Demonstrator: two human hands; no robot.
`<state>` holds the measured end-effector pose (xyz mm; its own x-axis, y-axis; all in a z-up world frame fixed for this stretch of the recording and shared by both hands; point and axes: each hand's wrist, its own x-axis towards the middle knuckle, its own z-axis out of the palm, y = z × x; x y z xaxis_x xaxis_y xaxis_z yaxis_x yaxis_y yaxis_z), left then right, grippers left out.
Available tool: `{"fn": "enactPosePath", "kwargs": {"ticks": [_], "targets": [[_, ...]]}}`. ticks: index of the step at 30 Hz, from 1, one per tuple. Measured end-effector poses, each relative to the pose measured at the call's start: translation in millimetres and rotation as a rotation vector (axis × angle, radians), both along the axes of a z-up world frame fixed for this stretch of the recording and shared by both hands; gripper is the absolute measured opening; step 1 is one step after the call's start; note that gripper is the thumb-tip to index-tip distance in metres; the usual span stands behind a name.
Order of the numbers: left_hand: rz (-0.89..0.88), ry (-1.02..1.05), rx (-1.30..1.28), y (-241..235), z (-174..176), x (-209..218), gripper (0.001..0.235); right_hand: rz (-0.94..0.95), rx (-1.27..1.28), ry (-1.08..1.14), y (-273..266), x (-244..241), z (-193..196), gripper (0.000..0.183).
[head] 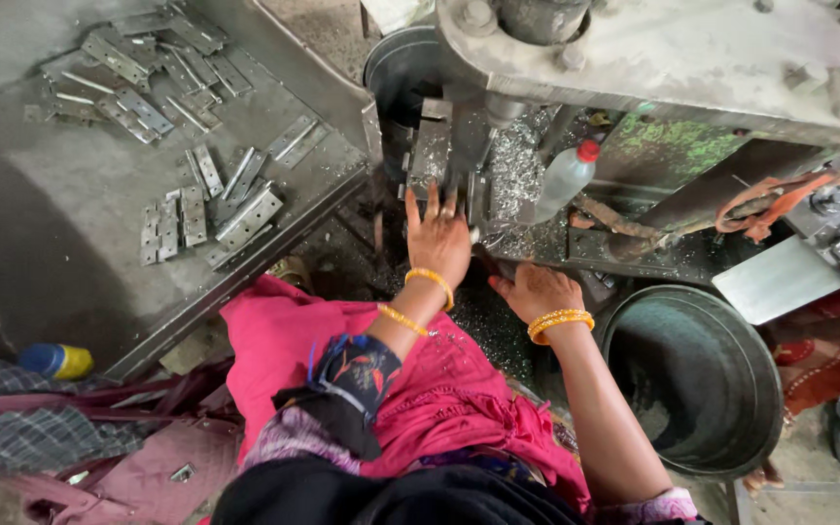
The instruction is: The person picks up metal hinge plates one by one, places them into a press machine, and operates a lever by hand to punch or shape the metal, then moves the finished pieces into a collection tray.
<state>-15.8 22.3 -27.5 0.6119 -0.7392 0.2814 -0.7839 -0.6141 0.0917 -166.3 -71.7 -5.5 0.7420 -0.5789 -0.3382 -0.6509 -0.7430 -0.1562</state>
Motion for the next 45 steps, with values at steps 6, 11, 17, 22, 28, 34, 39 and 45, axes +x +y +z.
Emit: {"fn": "enactPosePath", "kwargs": {"ticks": [6, 11, 17, 22, 28, 34, 39, 45], "targets": [[0.057, 0.003, 0.155, -41.2, -0.1, 36.3, 0.045, -0.008, -0.049, -0.033, -10.2, -8.9, -30.8, 0.07], [0.047, 0.043, 0.178, -41.3, -4.5, 39.8, 0.036, -0.195, 0.138, -0.388, 26.3, -54.9, -116.2, 0.052], [-0.056, -0.02, 0.022, -40.0, -8.2, 50.4, 0.049, -0.165, 0.096, -0.264, 6.4, -39.3, -106.7, 0.046], [0.007, -0.101, 0.124, -55.9, -18.4, 63.2, 0.045, 0.023, -0.062, -0.443, -0.6, -42.8, -110.6, 0.045], [-0.031, -0.01, 0.288, -48.7, 1.2, 65.6, 0.045, -0.183, 0.137, -0.275, 23.3, -47.4, -109.9, 0.044], [0.005, -0.014, 0.243, -67.8, -1.8, 83.5, 0.046, -0.016, -0.101, -0.35, -2.5, -32.8, -101.1, 0.048], [-0.035, -0.092, 0.157, -65.5, -13.0, 85.2, 0.045, -0.317, 0.237, -0.227, 37.8, -49.7, -117.8, 0.052], [-0.081, -0.061, 0.19, -43.7, -8.3, 86.1, 0.056, -0.117, -0.125, -0.257, 43.3, -22.8, -53.2, 0.032]]}}
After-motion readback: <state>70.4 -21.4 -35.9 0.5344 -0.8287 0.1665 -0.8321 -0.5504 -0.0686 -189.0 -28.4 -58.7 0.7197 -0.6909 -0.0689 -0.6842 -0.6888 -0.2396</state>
